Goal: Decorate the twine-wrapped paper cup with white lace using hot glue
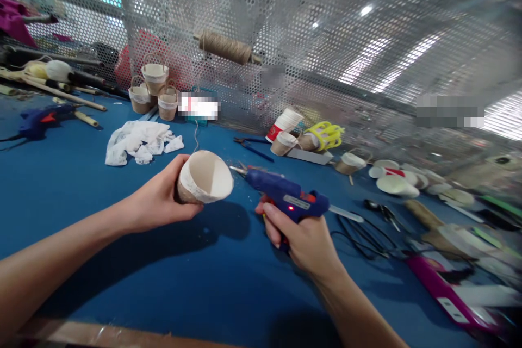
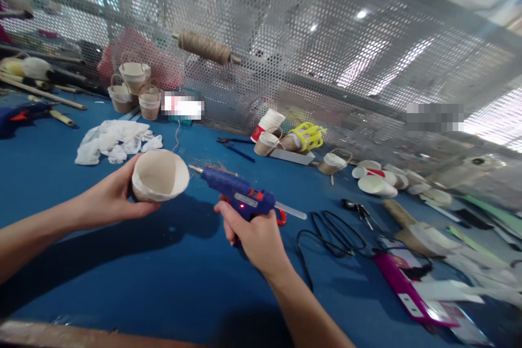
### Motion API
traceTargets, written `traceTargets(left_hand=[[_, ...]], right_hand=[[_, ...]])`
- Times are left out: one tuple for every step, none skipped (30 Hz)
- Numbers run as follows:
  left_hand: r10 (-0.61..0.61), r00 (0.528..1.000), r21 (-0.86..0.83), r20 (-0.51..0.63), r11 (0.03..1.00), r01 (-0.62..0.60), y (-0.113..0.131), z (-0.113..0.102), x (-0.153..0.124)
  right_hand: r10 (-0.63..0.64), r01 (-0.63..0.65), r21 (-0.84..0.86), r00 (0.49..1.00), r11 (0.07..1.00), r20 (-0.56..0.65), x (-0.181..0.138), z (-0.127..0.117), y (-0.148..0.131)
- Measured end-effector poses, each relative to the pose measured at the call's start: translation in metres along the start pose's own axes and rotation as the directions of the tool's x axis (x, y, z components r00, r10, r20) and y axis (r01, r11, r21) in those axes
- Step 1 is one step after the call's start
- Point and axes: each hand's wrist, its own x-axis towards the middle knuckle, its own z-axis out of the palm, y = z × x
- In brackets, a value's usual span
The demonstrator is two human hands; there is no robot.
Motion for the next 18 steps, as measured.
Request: traceTargets(left_hand=[[-0.001, 1.000, 0.006, 0.004, 1.000, 0.001, 0.000, 0.000, 0.000], [-0.001, 1.000, 0.012, 0.011, 1.000, 0.001, 0.001, -0.001, 0.000], [-0.001, 1.000, 0.019, 0.017, 1.000, 0.001, 0.001, -0.001, 0.000], [-0.002, 1.000, 0.027, 0.023, 1.000, 0.001, 0.002, -0.001, 0.000], [-0.004, 1.000, 0.034, 0.029, 0.999, 0.003, 0.002, -0.001, 0.000], [-0.007, 0.999, 0.042, 0.035, 0.999, 0.005, 0.002, -0.001, 0.000], [-0.008, 0.999, 0.052, 0.039, 0.999, 0.006, 0.002, -0.002, 0.000], [-0.007, 0.999, 0.064, 0.041, 0.998, 0.004, 0.003, -0.002, 0.000], [-0.005, 0.999, 0.079, 0.040, 0.997, 0.001, 0.003, -0.002, 0.000], [-0.003, 0.999, 0.095, 0.040, 0.995, -0.001, 0.003, -0.002, 0.000], [-0.002, 0.999, 0.109, 0.035, 0.994, -0.002, 0.003, -0.002, 0.000], [-0.001, 1.000, 0.121, 0.028, 0.993, -0.003, 0.002, -0.002, 0.000], [0.001, 1.000, 0.128, 0.020, 0.992, -0.004, 0.002, -0.002, 0.001], [0.005, 1.000, 0.135, 0.008, 0.991, -0.006, 0.001, -0.002, 0.001], [0.011, 1.000, 0.141, -0.005, 0.990, -0.010, 0.001, -0.002, 0.001], [0.019, 1.000, 0.145, -0.018, 0.989, -0.016, 0.000, -0.002, 0.002], [0.027, 0.999, 0.147, -0.030, 0.989, -0.023, -0.001, -0.002, 0.003], [0.034, 0.999, 0.143, -0.038, 0.989, -0.028, -0.001, -0.002, 0.003]], right_hand=[[-0.019, 0.019, 0.011, 0.999, 1.000, -0.026, 0.000, -0.001, 0.001], [-0.034, 0.035, 0.015, 0.999, 0.999, -0.034, 0.000, -0.001, 0.001], [-0.043, 0.043, 0.012, 0.999, 0.999, -0.027, -0.001, -0.002, 0.002], [-0.045, 0.045, 0.000, 0.999, 0.999, -0.008, -0.001, -0.002, 0.002], [-0.039, 0.039, -0.018, 0.999, 0.999, 0.014, -0.001, -0.002, 0.001], [-0.029, 0.030, -0.040, 0.999, 0.999, 0.030, -0.001, -0.002, 0.001], [-0.018, 0.020, -0.064, 0.999, 0.998, 0.038, -0.001, -0.002, 0.000], [-0.008, 0.011, -0.090, 0.999, 0.996, 0.034, -0.001, -0.001, -0.002], [-0.001, 0.004, -0.116, 1.000, 0.993, 0.026, -0.002, -0.001, -0.003], [0.004, -0.001, -0.143, 1.000, 0.990, 0.018, -0.002, 0.000, -0.005], [0.009, -0.007, -0.168, 1.000, 0.986, 0.011, -0.002, 0.000, -0.007], [0.016, -0.014, -0.189, 1.000, 0.982, 0.007, -0.002, 0.000, -0.008], [0.028, -0.025, -0.208, 1.000, 0.978, 0.010, -0.002, 0.000, -0.009], [0.044, -0.038, -0.223, 0.999, 0.974, 0.019, -0.002, 0.000, -0.010], [0.058, -0.048, -0.228, 0.998, 0.972, 0.037, -0.003, 0.000, -0.010], [0.071, -0.056, -0.222, 0.996, 0.973, 0.061, -0.003, -0.001, -0.011], [0.081, -0.062, -0.198, 0.993, 0.978, 0.089, -0.003, -0.002, -0.011], [0.086, -0.068, -0.156, 0.990, 0.985, 0.113, -0.003, -0.002, -0.011]])
